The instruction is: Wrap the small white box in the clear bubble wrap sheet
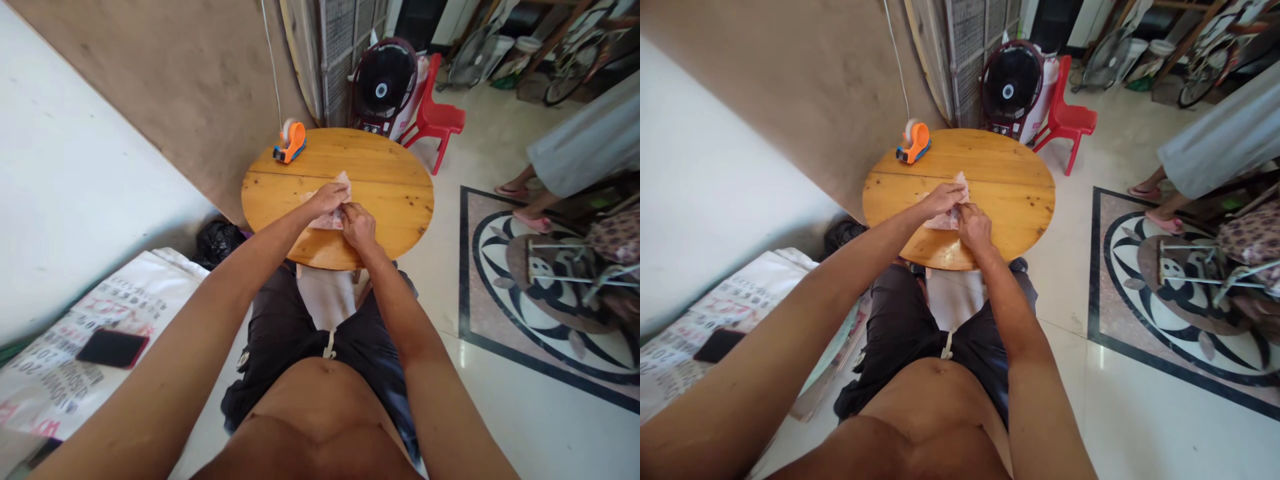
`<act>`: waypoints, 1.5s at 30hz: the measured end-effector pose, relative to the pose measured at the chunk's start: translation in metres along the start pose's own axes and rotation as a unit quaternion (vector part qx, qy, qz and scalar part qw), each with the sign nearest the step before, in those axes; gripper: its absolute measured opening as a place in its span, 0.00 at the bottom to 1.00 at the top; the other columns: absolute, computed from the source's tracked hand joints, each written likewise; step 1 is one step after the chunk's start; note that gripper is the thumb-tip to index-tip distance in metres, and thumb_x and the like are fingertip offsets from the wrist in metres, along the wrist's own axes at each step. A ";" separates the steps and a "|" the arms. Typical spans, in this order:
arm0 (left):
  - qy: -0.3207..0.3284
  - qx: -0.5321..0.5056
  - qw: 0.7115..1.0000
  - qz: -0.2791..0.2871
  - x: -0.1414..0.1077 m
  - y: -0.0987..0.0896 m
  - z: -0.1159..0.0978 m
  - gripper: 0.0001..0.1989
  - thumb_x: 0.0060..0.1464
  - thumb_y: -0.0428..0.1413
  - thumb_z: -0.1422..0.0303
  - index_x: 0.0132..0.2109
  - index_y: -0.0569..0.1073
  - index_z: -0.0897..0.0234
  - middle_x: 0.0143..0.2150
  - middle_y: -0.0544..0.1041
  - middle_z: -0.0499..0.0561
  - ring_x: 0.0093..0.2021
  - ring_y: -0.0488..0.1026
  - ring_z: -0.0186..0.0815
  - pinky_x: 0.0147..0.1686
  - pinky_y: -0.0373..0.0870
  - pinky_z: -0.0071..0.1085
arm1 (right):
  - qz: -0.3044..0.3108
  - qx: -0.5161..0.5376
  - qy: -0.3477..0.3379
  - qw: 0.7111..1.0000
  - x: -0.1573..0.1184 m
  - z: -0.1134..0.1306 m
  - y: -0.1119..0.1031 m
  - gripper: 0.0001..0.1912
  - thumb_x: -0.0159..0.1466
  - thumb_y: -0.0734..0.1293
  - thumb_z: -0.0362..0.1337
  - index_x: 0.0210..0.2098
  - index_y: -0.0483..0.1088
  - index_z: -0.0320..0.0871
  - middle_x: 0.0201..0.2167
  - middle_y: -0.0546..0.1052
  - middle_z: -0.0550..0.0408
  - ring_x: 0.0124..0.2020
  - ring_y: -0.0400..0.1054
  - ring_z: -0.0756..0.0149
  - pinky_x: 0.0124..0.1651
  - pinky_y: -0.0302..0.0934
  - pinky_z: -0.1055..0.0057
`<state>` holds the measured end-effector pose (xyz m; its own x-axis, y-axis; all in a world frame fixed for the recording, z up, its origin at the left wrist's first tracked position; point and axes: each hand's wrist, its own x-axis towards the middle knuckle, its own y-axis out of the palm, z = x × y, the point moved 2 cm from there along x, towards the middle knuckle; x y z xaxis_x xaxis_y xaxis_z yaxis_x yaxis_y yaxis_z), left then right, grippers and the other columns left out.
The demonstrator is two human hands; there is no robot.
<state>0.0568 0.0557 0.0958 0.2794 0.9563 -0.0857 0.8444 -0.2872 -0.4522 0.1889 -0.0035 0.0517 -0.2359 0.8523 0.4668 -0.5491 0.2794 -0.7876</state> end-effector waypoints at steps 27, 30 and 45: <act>-0.149 -0.165 0.971 -0.086 0.055 0.010 0.039 0.07 0.51 0.60 0.80 0.33 0.72 0.65 0.23 0.68 0.46 0.26 0.68 0.30 0.33 0.70 0.31 | 0.004 0.024 -0.089 0.996 -0.012 -0.006 0.006 0.27 0.76 0.53 0.46 0.60 0.73 0.37 0.60 0.74 0.37 0.64 0.66 0.49 0.68 0.61 0.47; -0.137 -0.111 0.980 -0.092 0.055 0.011 0.039 0.07 0.50 0.60 0.80 0.35 0.75 0.65 0.21 0.65 0.45 0.26 0.68 0.31 0.33 0.69 0.31 | 0.025 0.010 -0.095 0.995 -0.014 -0.005 0.006 0.28 0.76 0.54 0.48 0.63 0.71 0.38 0.63 0.73 0.37 0.66 0.64 0.47 0.69 0.59 0.45; -0.026 0.191 0.971 -0.139 0.058 -0.002 0.050 0.21 0.48 0.67 0.69 0.50 0.76 0.65 0.48 0.79 0.62 0.55 0.74 0.52 0.55 0.68 0.42 | 0.031 -0.008 -0.093 0.995 -0.017 -0.002 0.010 0.26 0.75 0.55 0.44 0.63 0.69 0.36 0.64 0.70 0.34 0.67 0.62 0.46 0.70 0.58 0.43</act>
<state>0.0488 0.1140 0.0475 0.0319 0.9984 0.0465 0.6494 0.0146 -0.7603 0.1892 -0.0143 0.0356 -0.4133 0.7724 0.4823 -0.5169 0.2371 -0.8226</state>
